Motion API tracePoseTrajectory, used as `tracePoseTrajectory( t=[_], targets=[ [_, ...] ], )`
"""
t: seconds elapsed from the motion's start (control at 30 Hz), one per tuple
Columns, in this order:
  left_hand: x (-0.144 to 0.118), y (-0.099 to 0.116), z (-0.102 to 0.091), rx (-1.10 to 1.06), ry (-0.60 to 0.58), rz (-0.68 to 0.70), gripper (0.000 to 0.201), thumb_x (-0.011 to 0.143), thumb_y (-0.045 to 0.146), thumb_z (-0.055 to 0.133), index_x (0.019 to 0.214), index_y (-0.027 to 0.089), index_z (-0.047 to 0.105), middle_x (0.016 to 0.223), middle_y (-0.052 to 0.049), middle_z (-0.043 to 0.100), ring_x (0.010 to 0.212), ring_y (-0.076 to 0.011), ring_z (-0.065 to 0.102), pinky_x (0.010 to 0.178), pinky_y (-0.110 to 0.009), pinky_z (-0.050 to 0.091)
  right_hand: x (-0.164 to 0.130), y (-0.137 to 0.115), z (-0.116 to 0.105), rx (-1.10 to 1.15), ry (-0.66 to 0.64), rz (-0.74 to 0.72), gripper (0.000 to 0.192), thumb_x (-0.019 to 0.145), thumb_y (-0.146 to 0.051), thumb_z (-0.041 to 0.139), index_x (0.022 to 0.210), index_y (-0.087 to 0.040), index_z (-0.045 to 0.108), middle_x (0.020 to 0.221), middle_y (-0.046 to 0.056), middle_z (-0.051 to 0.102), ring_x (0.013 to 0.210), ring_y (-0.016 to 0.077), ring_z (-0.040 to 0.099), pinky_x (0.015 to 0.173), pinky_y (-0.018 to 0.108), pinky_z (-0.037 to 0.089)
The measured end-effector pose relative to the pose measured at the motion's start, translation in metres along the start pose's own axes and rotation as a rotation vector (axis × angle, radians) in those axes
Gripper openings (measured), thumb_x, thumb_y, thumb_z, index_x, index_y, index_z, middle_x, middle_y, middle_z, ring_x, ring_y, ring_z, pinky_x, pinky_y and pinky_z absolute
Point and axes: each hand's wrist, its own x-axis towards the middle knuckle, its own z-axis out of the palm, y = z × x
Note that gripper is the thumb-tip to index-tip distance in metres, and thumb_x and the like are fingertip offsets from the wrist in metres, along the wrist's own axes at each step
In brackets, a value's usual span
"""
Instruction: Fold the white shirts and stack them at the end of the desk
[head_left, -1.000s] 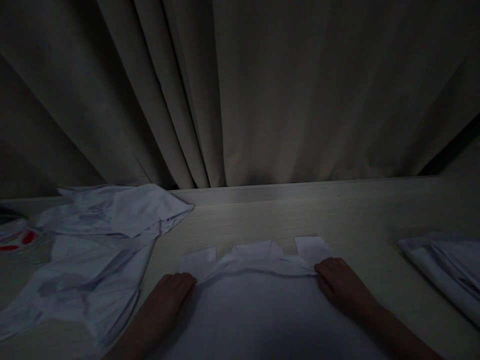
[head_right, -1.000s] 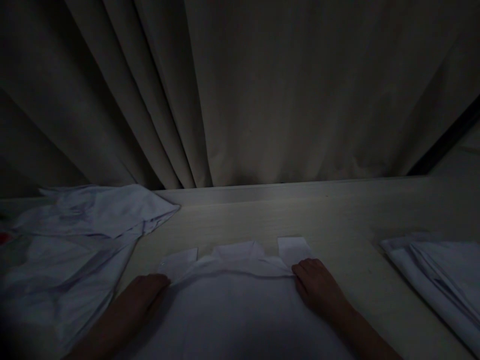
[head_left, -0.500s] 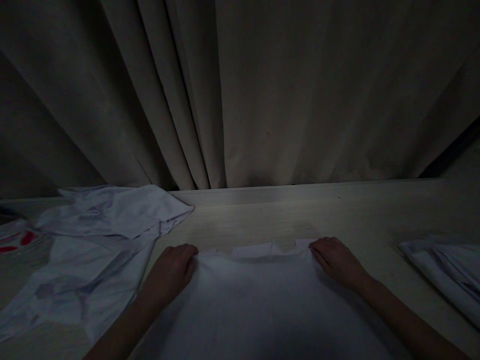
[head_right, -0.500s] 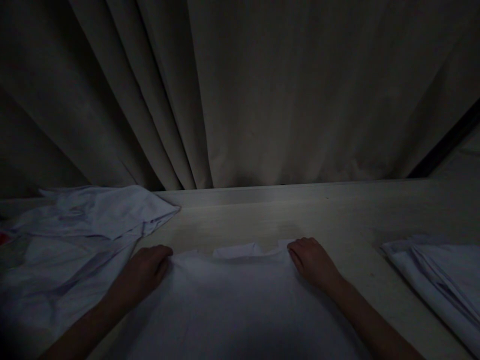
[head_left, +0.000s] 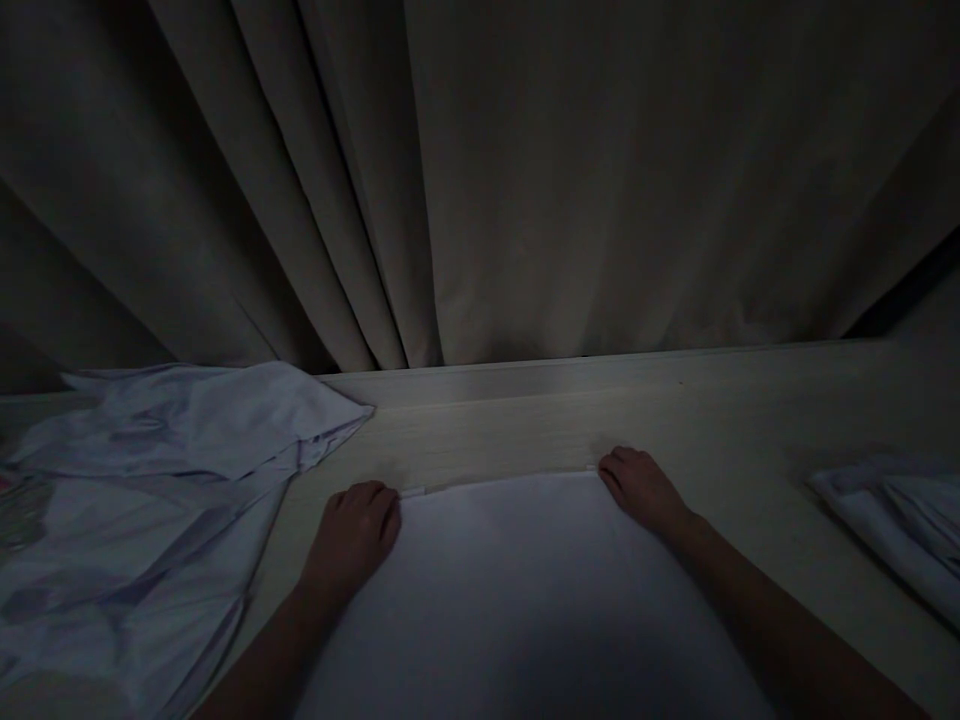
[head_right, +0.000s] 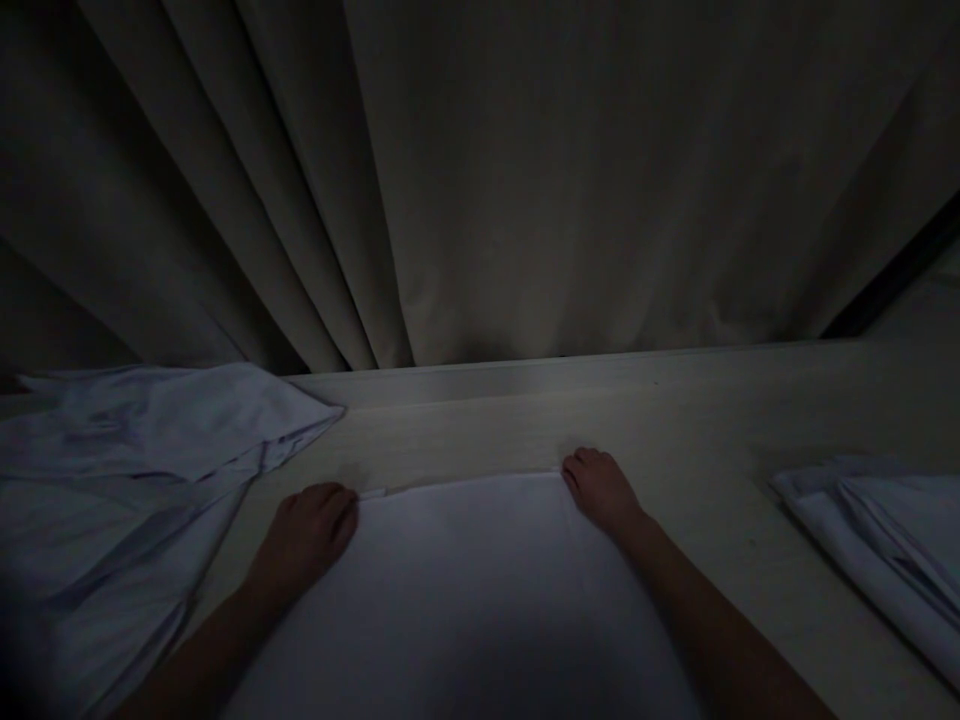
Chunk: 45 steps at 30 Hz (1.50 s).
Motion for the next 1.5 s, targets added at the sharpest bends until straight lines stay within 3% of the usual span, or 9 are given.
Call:
tracePoseTrajectory(
  t=[0.17,0.4,0.57,0.7,0.8,0.93,1.1,1.27,1.5],
  targets=[
    [-0.002,-0.004,-0.002,-0.075,0.009,-0.014,0.033,0.090,0.035,0.032,0.095,0.018,0.061,0.101,-0.009,0.066,0.098,-0.0231,0.059,0.090,-0.041,0.039,-0.005,0.005,0.003,0.049,0.092,0.043,0.022,0.092,-0.026,0.042,0.091,-0.019,0.063,0.091,0.006,0.063,0.088,0.0195,0.055,0.084,0.033,0.036],
    [0.016,-0.012,-0.017,-0.118,-0.061,-0.079,0.036,0.091,0.039,0.029,0.091,0.018,0.058,0.088,-0.008,0.067,0.083,-0.0210,0.062,0.077,-0.035,0.043,0.014,0.009,-0.020,0.017,0.130,0.067,0.024,0.093,-0.029,0.041,0.086,-0.018,0.062,0.083,0.006,0.065,0.081,0.0190,0.056,0.079,0.033,0.036],
    [0.022,-0.016,0.002,-0.075,-0.042,-0.105,0.042,0.088,0.047,0.031,0.090,0.018,0.062,0.096,-0.010,0.065,0.091,-0.0243,0.059,0.080,-0.038,0.043,0.021,0.014,0.000,-0.054,0.069,0.105,0.026,0.091,-0.035,0.045,0.083,-0.018,0.062,0.086,0.007,0.062,0.081,0.0203,0.055,0.076,0.032,0.037],
    [0.021,-0.032,0.013,-0.205,-0.030,-0.107,0.046,0.084,0.056,0.038,0.094,0.019,0.063,0.100,-0.009,0.065,0.097,-0.0241,0.057,0.088,-0.038,0.043,0.016,0.023,0.019,-0.010,0.127,0.196,0.030,0.090,-0.043,0.045,0.087,-0.018,0.061,0.089,0.008,0.061,0.086,0.0219,0.055,0.077,0.033,0.039],
    [0.024,-0.049,0.013,-0.333,-0.092,-0.134,0.040,0.081,0.053,0.043,0.089,0.020,0.065,0.096,-0.007,0.067,0.095,-0.0226,0.059,0.090,-0.037,0.043,0.012,0.032,0.024,0.083,0.150,0.250,0.032,0.088,-0.045,0.047,0.088,-0.018,0.062,0.090,0.009,0.061,0.088,0.0228,0.055,0.079,0.035,0.040],
    [0.028,-0.060,0.008,-0.491,-0.182,-0.241,0.037,0.077,0.049,0.044,0.085,0.020,0.065,0.091,-0.005,0.070,0.085,-0.0211,0.063,0.079,-0.032,0.048,0.007,0.043,0.024,0.294,0.148,0.182,0.028,0.087,-0.042,0.048,0.090,-0.019,0.064,0.091,0.008,0.062,0.090,0.0213,0.056,0.085,0.035,0.042],
    [0.027,-0.061,0.009,-0.532,-0.164,-0.221,0.043,0.073,0.057,0.049,0.089,0.021,0.066,0.095,-0.006,0.071,0.090,-0.0226,0.063,0.083,-0.032,0.048,-0.002,0.049,0.029,0.398,0.248,0.268,0.026,0.084,-0.036,0.049,0.095,-0.018,0.063,0.095,0.008,0.064,0.092,0.0216,0.057,0.086,0.037,0.044],
    [0.021,-0.063,0.011,-0.585,-0.289,-0.205,0.040,0.074,0.057,0.048,0.082,0.023,0.067,0.086,-0.002,0.071,0.082,-0.0207,0.064,0.076,-0.030,0.047,-0.011,0.041,0.026,0.309,0.226,0.239,0.025,0.088,-0.031,0.043,0.085,-0.018,0.065,0.089,0.009,0.064,0.088,0.0219,0.056,0.086,0.037,0.044],
    [0.001,-0.057,-0.010,-0.511,-0.519,-0.121,0.036,0.077,0.052,0.044,0.074,0.021,0.063,0.073,0.000,0.067,0.071,-0.0174,0.062,0.066,-0.026,0.044,-0.044,0.035,0.011,0.113,0.125,0.131,0.028,0.093,-0.031,0.039,0.092,-0.018,0.064,0.090,0.008,0.066,0.086,0.0222,0.058,0.084,0.038,0.042]
  ],
)
